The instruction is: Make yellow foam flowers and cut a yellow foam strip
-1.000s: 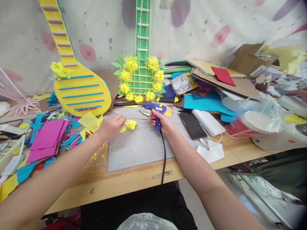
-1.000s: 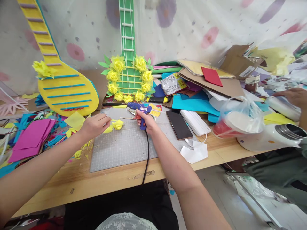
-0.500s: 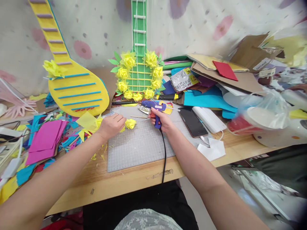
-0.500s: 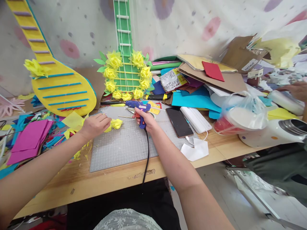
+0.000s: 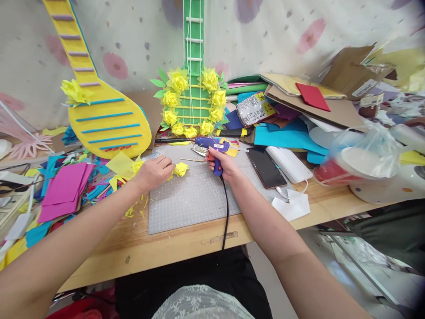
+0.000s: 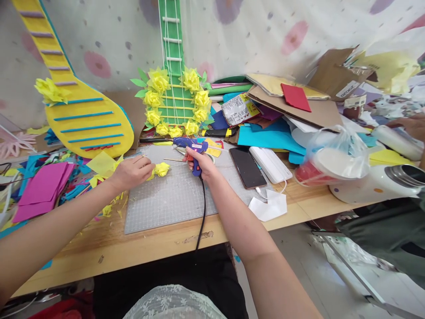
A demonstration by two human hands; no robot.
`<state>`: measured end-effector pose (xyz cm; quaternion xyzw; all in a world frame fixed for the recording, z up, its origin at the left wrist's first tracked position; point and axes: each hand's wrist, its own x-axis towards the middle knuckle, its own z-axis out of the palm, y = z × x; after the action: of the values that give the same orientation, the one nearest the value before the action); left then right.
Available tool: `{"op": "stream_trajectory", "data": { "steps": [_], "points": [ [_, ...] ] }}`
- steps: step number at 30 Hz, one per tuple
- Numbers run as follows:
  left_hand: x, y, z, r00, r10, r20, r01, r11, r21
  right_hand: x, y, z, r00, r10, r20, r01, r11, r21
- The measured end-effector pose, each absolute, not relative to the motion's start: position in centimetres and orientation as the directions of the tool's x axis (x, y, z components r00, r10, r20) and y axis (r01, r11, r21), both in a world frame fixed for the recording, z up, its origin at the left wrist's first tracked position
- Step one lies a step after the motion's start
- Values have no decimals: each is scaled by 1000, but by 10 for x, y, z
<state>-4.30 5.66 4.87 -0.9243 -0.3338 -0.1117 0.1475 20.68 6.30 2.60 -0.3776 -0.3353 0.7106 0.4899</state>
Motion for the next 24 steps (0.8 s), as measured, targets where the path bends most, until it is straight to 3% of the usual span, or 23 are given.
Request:
{"op": "stream_trajectory", "data": {
  "steps": [11, 19, 24],
  "points": [
    [-40, 50, 50, 705, 663, 250, 652, -746, 139, 208, 62, 29, -234, 952, -196, -464, -286, -838],
    [-38, 45, 48, 676, 709, 199, 665, -704, 250, 208, 63, 27, -232, 953, -195, -457, -284, -843],
    [-38, 47, 48, 621, 742, 252, 684, -670, 288, 208, 63, 26, -233, 952, -197, -461, -287, -840]
  ]
}}
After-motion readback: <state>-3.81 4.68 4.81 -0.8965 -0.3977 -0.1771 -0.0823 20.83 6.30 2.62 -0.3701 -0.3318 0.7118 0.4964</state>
